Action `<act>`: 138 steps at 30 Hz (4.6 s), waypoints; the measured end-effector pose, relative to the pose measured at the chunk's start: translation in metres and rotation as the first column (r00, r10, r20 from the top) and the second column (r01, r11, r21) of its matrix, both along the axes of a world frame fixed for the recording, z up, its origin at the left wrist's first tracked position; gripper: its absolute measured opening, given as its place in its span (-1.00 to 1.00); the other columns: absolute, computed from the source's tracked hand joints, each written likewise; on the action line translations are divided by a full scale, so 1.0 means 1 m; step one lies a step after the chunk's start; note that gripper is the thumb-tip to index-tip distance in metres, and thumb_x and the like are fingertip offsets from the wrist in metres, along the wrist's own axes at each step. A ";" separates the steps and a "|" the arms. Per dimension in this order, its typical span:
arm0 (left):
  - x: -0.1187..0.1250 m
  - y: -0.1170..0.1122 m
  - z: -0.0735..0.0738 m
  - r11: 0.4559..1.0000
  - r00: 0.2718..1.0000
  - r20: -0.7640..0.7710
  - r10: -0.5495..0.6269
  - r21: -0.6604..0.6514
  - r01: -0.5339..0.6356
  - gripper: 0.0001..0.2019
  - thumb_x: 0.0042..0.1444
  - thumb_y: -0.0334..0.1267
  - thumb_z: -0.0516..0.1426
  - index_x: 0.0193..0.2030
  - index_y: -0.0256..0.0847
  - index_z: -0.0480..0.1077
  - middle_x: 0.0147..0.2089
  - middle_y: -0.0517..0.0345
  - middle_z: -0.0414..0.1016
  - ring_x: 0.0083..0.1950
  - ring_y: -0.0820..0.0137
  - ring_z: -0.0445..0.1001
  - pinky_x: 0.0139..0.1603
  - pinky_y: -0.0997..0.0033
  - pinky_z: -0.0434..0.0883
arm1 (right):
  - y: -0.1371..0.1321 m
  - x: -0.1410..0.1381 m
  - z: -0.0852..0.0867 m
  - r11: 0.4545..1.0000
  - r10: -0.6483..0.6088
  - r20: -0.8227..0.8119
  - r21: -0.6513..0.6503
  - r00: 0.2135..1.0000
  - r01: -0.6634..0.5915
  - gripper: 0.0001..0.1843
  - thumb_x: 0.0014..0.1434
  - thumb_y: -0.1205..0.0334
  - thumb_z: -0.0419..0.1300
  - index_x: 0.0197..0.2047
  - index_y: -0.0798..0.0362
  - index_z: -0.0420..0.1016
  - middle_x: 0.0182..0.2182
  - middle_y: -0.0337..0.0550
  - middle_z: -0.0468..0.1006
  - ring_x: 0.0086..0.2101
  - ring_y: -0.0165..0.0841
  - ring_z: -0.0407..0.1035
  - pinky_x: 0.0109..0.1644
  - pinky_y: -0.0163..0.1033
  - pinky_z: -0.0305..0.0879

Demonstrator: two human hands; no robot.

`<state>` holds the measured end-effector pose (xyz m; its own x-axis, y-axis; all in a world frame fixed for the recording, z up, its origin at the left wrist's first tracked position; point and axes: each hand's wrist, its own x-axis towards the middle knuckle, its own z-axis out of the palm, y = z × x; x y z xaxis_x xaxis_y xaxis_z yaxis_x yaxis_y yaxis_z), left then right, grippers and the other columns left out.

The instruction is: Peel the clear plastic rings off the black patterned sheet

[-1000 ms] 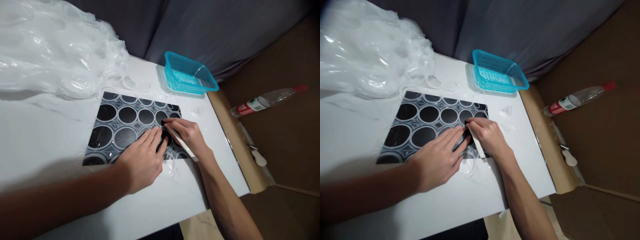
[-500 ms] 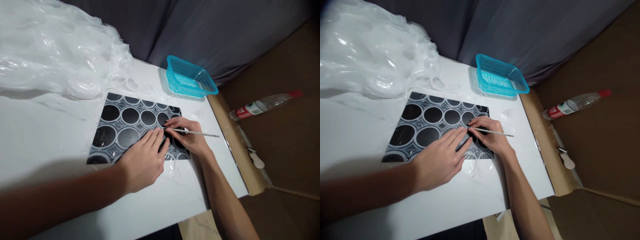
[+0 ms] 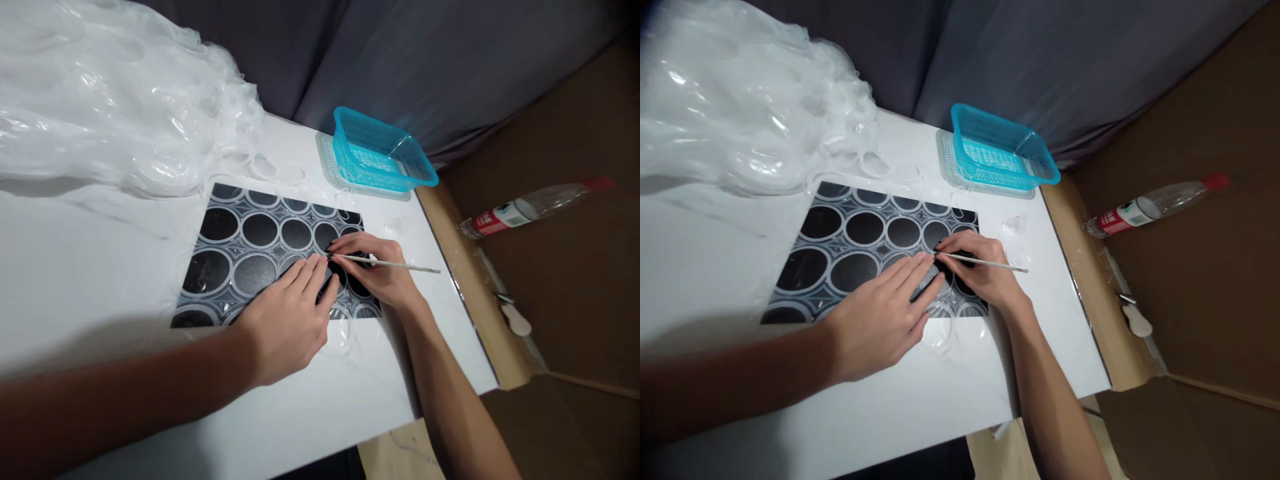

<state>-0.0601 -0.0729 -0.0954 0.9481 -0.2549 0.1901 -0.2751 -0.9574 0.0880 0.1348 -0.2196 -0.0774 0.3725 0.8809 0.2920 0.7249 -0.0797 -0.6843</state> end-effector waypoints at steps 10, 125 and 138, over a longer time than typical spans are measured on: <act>0.001 -0.001 -0.001 1.000 1.000 -0.010 0.004 -0.013 -0.004 -0.34 0.53 -0.12 0.05 0.57 -0.61 0.22 0.58 -0.71 0.11 0.64 -0.31 0.12 0.61 -0.22 0.17 | -0.001 -0.001 0.004 0.999 0.000 0.021 -0.033 1.000 0.001 -0.96 0.43 0.24 0.38 -0.10 -0.06 0.71 -0.05 -0.15 0.73 0.01 -0.23 0.62 0.15 -0.01 0.57; 0.003 -0.003 -0.003 0.998 0.999 -0.040 0.032 -0.053 -0.035 -0.32 0.55 -0.11 0.02 0.62 -0.57 0.16 0.64 -0.59 0.03 0.69 -0.22 0.04 0.65 -0.15 0.10 | -0.009 -0.004 0.012 0.989 -0.083 0.080 -0.115 0.993 0.092 -0.87 0.45 0.26 0.32 -0.11 -0.02 0.74 0.04 -0.14 0.75 -0.01 -0.22 0.69 0.11 -0.07 0.63; 0.003 -0.002 -0.004 0.998 0.999 -0.046 0.026 -0.053 -0.028 -0.33 0.56 -0.11 -0.01 0.63 -0.57 0.15 0.64 -0.61 0.01 0.69 -0.21 0.03 0.66 -0.15 0.09 | -0.008 0.001 0.018 0.986 -0.026 0.054 -0.164 0.998 0.035 -0.87 0.44 0.25 0.34 -0.12 -0.06 0.77 0.06 -0.17 0.73 0.00 -0.25 0.67 0.15 -0.09 0.58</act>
